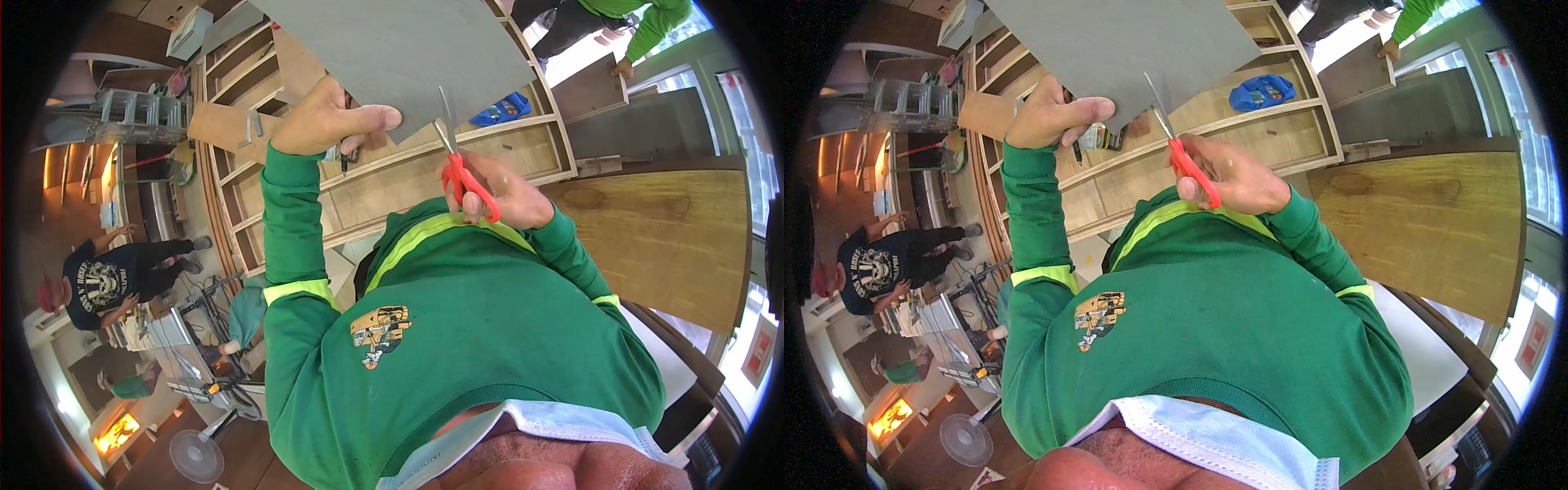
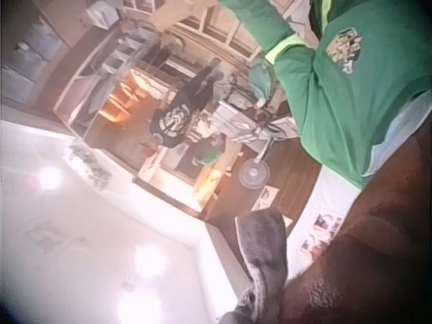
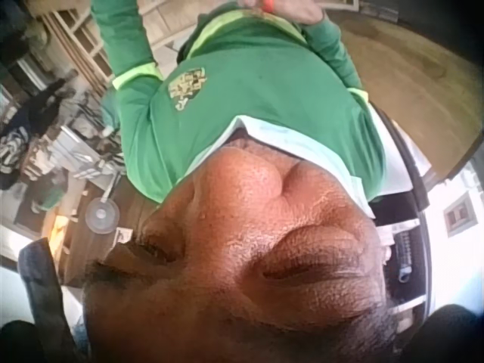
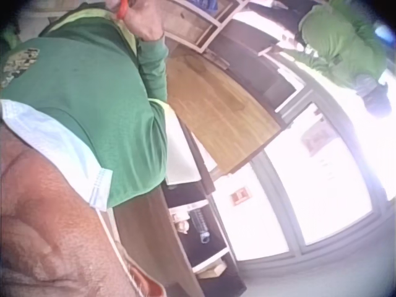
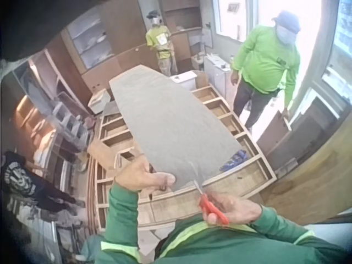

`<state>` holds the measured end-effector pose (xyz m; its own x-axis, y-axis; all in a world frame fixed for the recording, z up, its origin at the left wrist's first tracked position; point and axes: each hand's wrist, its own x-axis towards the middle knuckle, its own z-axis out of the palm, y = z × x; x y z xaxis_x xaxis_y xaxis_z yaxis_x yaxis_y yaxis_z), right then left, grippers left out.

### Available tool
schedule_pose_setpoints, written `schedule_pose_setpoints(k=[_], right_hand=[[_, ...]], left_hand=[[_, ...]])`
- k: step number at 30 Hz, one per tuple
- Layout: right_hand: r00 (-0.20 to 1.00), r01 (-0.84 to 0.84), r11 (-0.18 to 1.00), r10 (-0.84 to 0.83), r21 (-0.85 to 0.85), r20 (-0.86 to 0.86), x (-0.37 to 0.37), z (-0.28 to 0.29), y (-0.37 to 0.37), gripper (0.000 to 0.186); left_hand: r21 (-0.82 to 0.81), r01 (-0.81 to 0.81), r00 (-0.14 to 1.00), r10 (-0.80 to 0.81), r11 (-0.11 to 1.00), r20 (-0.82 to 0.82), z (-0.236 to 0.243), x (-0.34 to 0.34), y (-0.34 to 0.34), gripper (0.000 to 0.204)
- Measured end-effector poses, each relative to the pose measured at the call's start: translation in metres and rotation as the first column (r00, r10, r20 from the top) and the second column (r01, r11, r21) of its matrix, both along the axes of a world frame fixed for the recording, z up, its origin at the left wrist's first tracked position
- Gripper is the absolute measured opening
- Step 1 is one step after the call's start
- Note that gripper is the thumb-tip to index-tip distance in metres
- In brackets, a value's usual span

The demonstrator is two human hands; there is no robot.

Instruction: The person uses scissors to cut a laminate sheet into a curved shape and then places a wooden board onto a shelving structure.

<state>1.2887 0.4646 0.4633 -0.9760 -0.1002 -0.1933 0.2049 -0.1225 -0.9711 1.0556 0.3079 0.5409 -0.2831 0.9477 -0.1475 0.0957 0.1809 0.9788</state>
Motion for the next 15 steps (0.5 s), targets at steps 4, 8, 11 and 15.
schedule_pose_setpoints(k=[4,8,11,15], right_hand=[[1.000,0.010,0.995,-0.007,0.095,-0.031,0.002,0.005,0.000,0.070],[0.997,0.011,0.980,0.004,0.197,-0.077,-0.003,0.017,0.004,0.069],[0.997,0.028,0.983,-0.013,0.180,-0.080,-0.009,0.019,0.004,0.071],[0.995,0.082,0.987,-0.073,0.140,-0.074,-0.011,0.013,0.003,0.075]], left_hand=[[0.050,-0.060,0.998,0.059,0.997,0.034,-0.002,-0.003,-0.001,0.027],[0.037,-0.018,0.999,0.017,0.999,0.035,-0.006,-0.007,-0.003,0.026],[0.039,-0.021,1.000,0.021,0.999,0.022,-0.004,0.000,0.002,0.021],[0.015,-0.011,0.999,0.011,1.000,-0.034,-0.013,-0.005,0.003,0.019]])
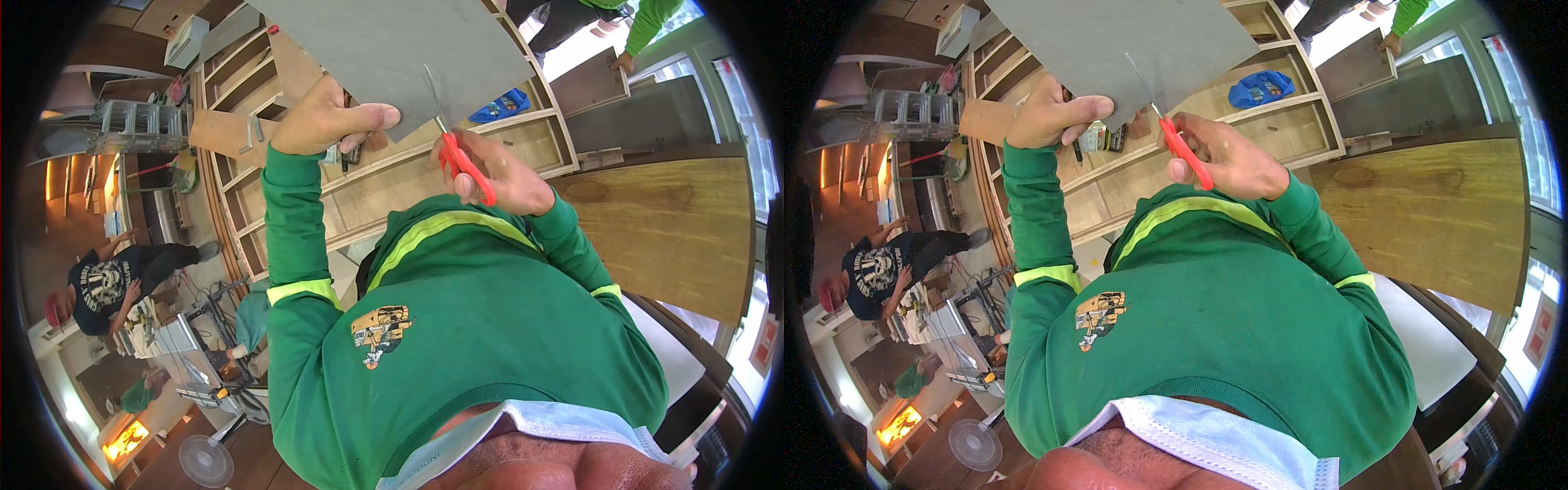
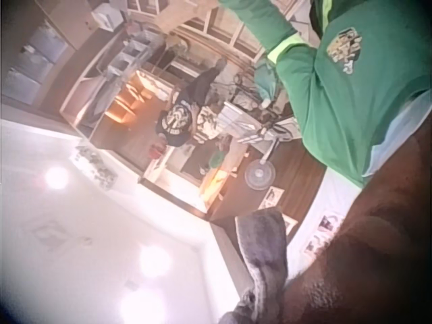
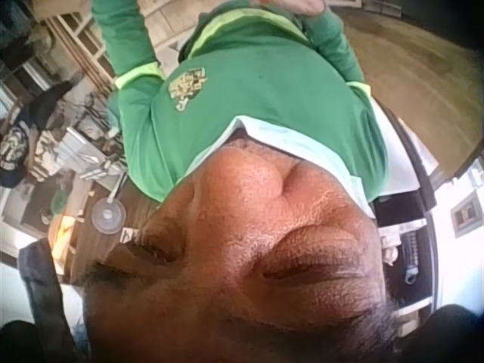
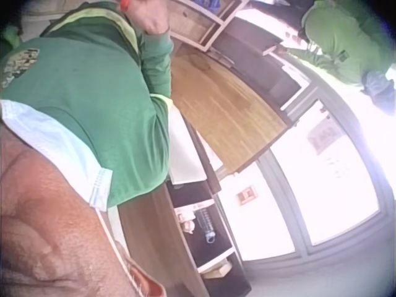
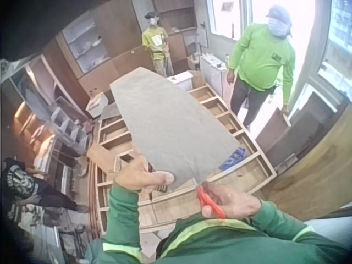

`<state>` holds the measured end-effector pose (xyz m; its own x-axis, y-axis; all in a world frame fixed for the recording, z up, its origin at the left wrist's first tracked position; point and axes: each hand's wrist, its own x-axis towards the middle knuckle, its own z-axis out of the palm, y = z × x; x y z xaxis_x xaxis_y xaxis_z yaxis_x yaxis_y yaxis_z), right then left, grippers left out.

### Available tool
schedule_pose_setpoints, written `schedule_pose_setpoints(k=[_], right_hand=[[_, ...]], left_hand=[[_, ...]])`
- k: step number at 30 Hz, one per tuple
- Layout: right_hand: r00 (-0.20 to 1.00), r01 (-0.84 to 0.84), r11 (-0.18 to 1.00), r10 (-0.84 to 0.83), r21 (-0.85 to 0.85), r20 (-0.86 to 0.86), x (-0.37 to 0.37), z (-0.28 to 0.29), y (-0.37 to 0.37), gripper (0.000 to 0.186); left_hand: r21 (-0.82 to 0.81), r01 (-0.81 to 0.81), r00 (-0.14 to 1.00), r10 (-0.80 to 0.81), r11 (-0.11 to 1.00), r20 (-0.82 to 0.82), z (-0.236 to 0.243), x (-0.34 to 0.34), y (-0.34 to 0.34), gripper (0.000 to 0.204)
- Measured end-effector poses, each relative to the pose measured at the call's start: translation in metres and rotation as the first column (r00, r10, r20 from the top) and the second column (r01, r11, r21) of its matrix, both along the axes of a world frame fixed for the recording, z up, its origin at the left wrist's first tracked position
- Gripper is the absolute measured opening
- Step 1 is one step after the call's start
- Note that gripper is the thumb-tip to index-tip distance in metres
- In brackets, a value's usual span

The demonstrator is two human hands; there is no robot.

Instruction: The person uses scissors to cut a laminate sheet into a curved shape and then places a wooden board onto a shelving structure.

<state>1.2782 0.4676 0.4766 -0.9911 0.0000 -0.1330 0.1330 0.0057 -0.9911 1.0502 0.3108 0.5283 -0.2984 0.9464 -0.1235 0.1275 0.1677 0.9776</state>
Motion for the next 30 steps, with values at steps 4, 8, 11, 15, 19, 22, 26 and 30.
schedule_pose_setpoints(k=[4,8,11,15,19,22,26,30], right_hand=[[0.999,0.033,0.999,-0.033,0.033,-0.007,-0.001,-0.004,0.001,0.078],[0.998,0.061,0.998,-0.061,0.027,-0.024,-0.001,-0.009,0.001,0.078],[0.992,0.103,0.995,-0.104,-0.010,-0.073,0.001,-0.010,-0.005,0.076],[0.992,0.101,0.994,-0.104,-0.051,-0.068,-0.001,-0.013,-0.008,0.067],[0.996,0.086,0.993,-0.087,-0.079,-0.002,-0.001,-0.010,-0.006,0.060],[0.996,0.078,0.997,-0.079,-0.028,-0.034,0.002,-0.020,0.000,0.058],[0.995,-0.040,0.986,0.024,0.162,0.097,0.021,-0.039,0.020,0.064],[0.956,0.146,0.975,-0.182,0.165,0.231,0.081,-0.076,0.043,0.061]], left_hand=[[0.007,0.017,1.000,-0.017,1.000,0.016,-0.002,-0.001,0.001,0.021],[0.006,0.024,1.000,-0.025,1.000,0.017,0.000,0.001,0.002,0.020],[0.003,0.033,0.999,-0.033,0.999,0.041,0.002,0.003,0.002,0.020],[-0.009,0.044,0.997,-0.043,0.999,0.059,-0.001,0.000,-0.001,0.020],[-0.015,0.036,0.995,-0.035,0.999,0.091,-0.001,0.001,0.003,0.020],[-0.072,0.049,0.996,-0.043,0.996,0.083,-0.005,0.000,0.011,0.022],[-0.034,-0.044,0.985,0.049,0.998,0.163,-0.038,0.000,0.036,0.027],[-0.113,0.000,0.972,0.026,0.994,0.233,-0.124,-0.014,0.103,0.027]])
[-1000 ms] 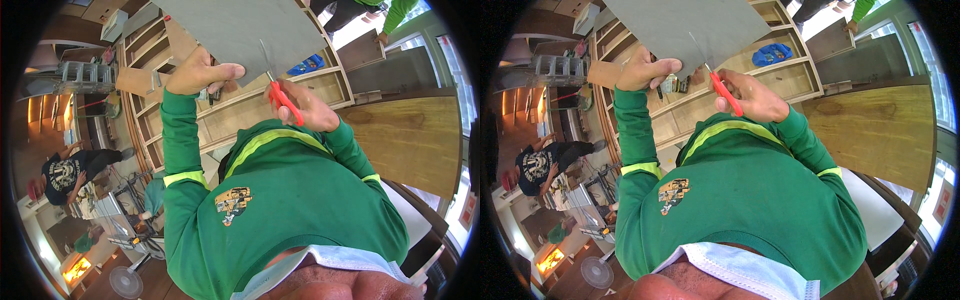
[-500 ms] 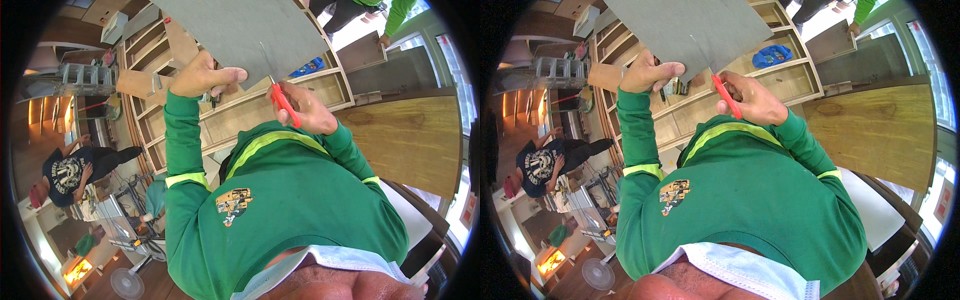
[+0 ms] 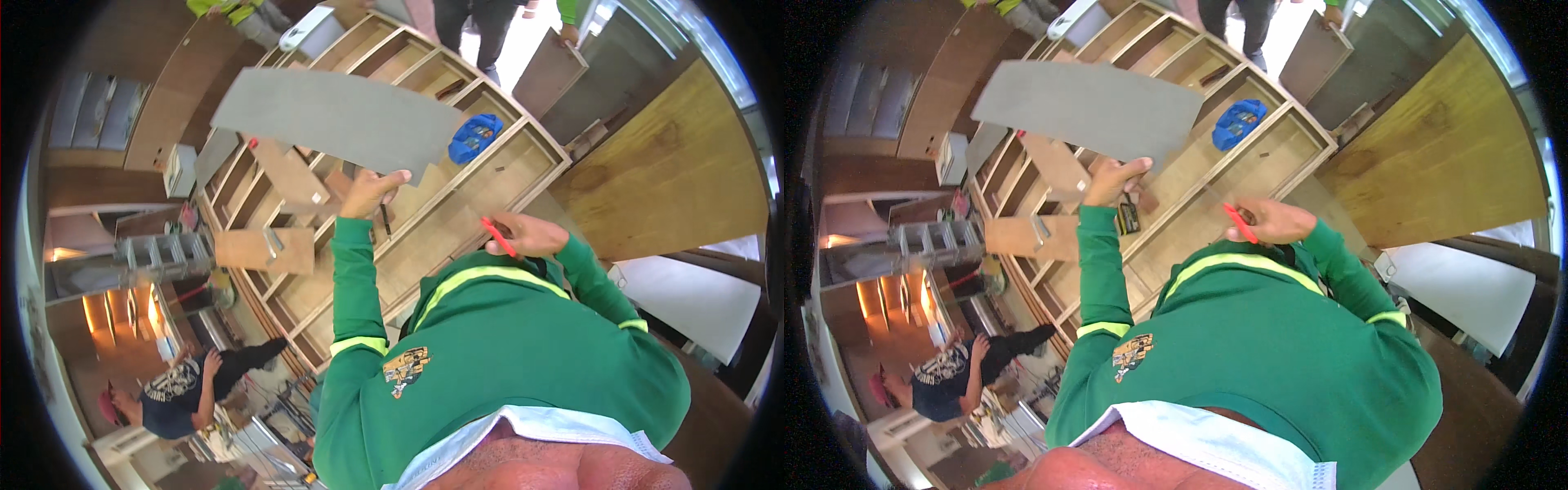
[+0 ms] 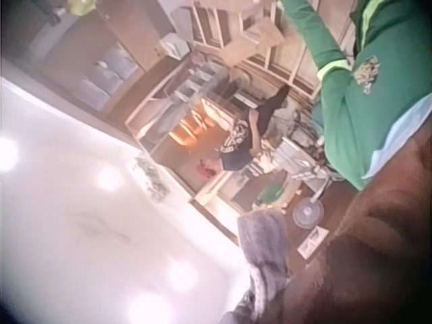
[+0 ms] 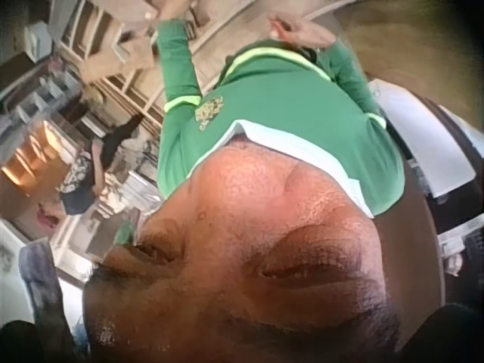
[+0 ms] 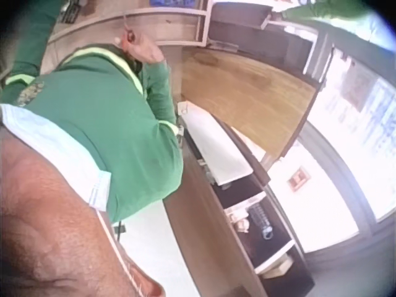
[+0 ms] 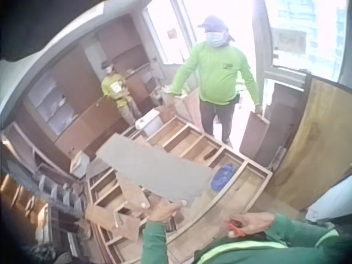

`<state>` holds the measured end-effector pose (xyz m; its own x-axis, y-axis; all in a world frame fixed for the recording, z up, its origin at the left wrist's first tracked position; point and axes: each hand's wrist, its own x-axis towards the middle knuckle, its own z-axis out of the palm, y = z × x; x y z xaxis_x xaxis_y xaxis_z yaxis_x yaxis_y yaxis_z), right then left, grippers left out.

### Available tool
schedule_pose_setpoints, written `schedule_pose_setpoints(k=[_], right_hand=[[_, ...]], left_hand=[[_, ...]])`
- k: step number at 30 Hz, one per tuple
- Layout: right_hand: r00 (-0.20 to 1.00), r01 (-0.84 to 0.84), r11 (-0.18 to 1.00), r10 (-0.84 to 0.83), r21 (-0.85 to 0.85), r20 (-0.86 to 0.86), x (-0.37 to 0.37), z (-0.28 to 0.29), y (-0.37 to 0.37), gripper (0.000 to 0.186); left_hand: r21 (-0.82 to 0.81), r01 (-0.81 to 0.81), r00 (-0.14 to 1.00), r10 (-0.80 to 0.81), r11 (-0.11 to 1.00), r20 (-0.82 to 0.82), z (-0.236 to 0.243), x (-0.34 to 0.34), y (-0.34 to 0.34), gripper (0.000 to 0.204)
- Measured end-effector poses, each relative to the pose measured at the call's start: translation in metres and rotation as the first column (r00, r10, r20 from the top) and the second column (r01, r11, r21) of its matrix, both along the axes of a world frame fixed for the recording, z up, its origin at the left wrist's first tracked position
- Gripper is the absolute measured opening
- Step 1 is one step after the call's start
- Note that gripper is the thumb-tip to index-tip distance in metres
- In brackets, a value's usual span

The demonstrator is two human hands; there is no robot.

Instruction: The person uses scissors to cut a laminate sheet into a curved shape and then places a wooden board onto a shelving structure.

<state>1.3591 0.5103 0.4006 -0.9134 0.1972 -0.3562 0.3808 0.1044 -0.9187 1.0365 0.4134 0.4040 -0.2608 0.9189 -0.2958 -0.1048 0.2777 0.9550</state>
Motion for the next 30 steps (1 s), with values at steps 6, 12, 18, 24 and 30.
schedule_pose_setpoints(k=[6,12,18,24,30], right_hand=[[0.840,0.524,0.816,-0.448,-0.245,0.305,0.119,-0.058,0.015,0.054],[0.510,0.837,0.516,-0.617,-0.181,0.599,0.223,-0.099,-0.017,0.057],[0.390,0.866,0.478,-0.459,-0.149,0.798,0.269,-0.123,-0.049,0.052],[0.436,0.799,0.564,-0.306,-0.207,0.846,0.291,-0.142,-0.029,0.050],[0.302,0.745,0.660,-0.215,-0.090,0.929,0.291,-0.139,0.040,0.063]], left_hand=[[-0.168,0.106,0.970,-0.065,0.980,0.233,-0.140,-0.006,0.147,0.024],[-0.368,0.037,0.989,0.019,0.929,0.150,-0.238,-0.017,0.264,0.024],[-0.387,0.121,0.921,0.041,0.914,0.387,-0.301,0.010,0.316,0.027],[-0.372,-0.002,0.901,0.164,0.928,0.402,-0.328,0.058,0.308,0.051],[-0.266,-0.207,0.845,0.309,0.942,0.436,-0.348,0.073,0.302,0.039]])
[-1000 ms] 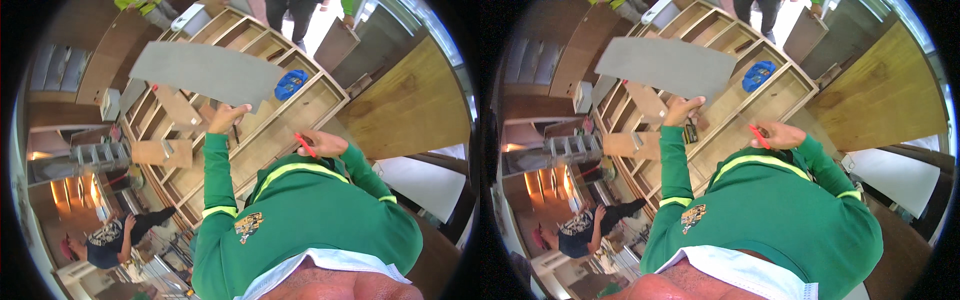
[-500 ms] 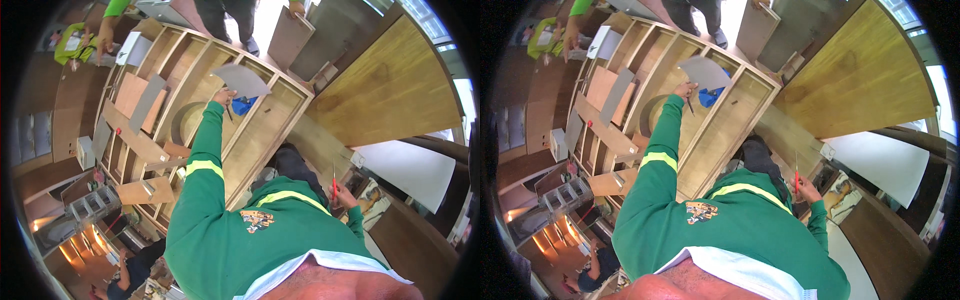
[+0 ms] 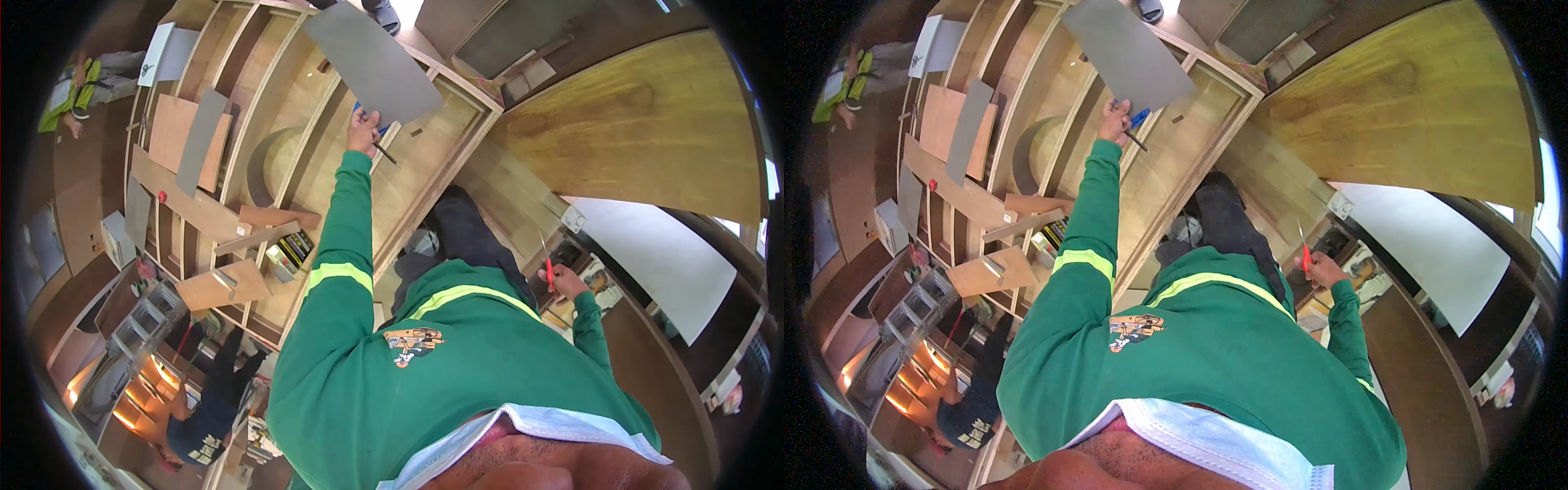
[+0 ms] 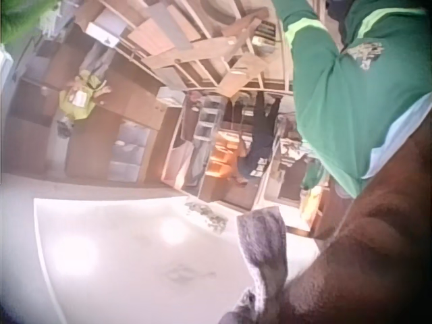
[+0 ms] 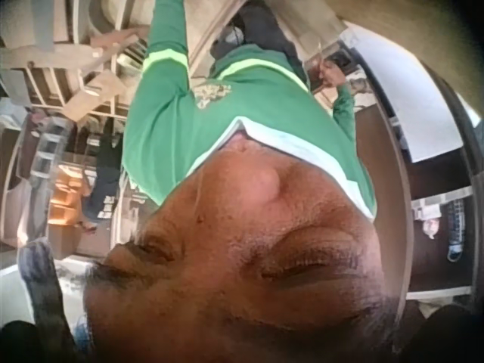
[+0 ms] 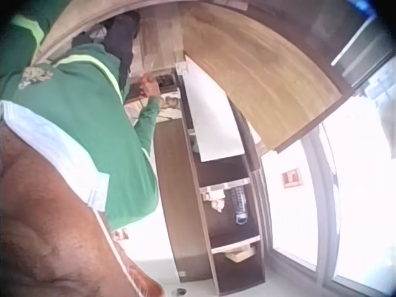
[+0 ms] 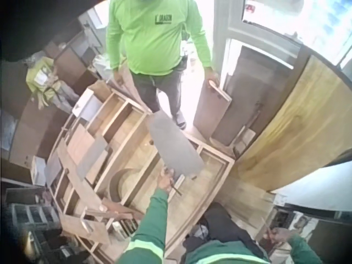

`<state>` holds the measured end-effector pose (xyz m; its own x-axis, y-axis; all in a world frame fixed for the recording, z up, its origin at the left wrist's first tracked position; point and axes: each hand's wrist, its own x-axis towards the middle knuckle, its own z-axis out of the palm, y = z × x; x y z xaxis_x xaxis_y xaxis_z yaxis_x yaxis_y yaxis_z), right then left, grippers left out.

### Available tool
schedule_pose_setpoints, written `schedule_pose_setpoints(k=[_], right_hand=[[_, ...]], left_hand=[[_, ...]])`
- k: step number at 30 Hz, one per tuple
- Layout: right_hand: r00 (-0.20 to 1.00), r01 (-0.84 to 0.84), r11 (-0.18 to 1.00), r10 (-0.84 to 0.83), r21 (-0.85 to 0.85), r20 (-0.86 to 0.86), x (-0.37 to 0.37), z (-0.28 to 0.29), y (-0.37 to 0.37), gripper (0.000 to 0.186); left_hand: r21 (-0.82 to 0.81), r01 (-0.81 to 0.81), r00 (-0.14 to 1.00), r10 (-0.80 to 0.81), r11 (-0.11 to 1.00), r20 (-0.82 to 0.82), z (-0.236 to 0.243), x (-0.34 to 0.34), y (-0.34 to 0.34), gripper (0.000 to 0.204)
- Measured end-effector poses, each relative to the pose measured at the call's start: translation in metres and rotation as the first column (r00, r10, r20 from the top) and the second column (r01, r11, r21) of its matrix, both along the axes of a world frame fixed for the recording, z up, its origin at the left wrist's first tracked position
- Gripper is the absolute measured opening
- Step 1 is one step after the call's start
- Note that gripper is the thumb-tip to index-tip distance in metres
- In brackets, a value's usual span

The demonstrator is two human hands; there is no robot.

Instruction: The person uses scissors to cut a laminate sheet into a curved shape and then places a wooden board onto a shelving structure.

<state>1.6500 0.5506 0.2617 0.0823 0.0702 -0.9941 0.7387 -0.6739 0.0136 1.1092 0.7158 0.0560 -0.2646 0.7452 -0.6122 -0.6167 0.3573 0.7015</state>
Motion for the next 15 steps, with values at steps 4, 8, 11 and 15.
schedule_pose_setpoints(k=[4,8,11,15], right_hand=[[0.999,-0.015,1.000,0.015,0.004,0.043,0.008,0.000,0.014,0.065],[0.996,-0.041,0.999,0.040,0.013,0.084,-0.001,0.002,0.010,0.063],[0.989,-0.143,0.989,0.144,-0.037,0.028,0.005,-0.008,0.015,0.061],[0.979,-0.199,0.977,0.195,-0.074,-0.057,-0.009,-0.045,0.020,0.065]], left_hand=[[-0.025,-0.008,0.999,0.007,1.000,-0.043,-0.035,-0.021,0.021,0.043],[-0.197,-0.069,0.992,0.047,0.978,-0.114,-0.080,-0.038,0.043,0.042],[-0.555,0.244,0.856,-0.445,0.795,-0.262,-0.141,-0.065,0.008,0.046],[-0.338,0.542,0.716,-0.634,0.769,-0.293,-0.138,0.006,-0.074,0.035]])
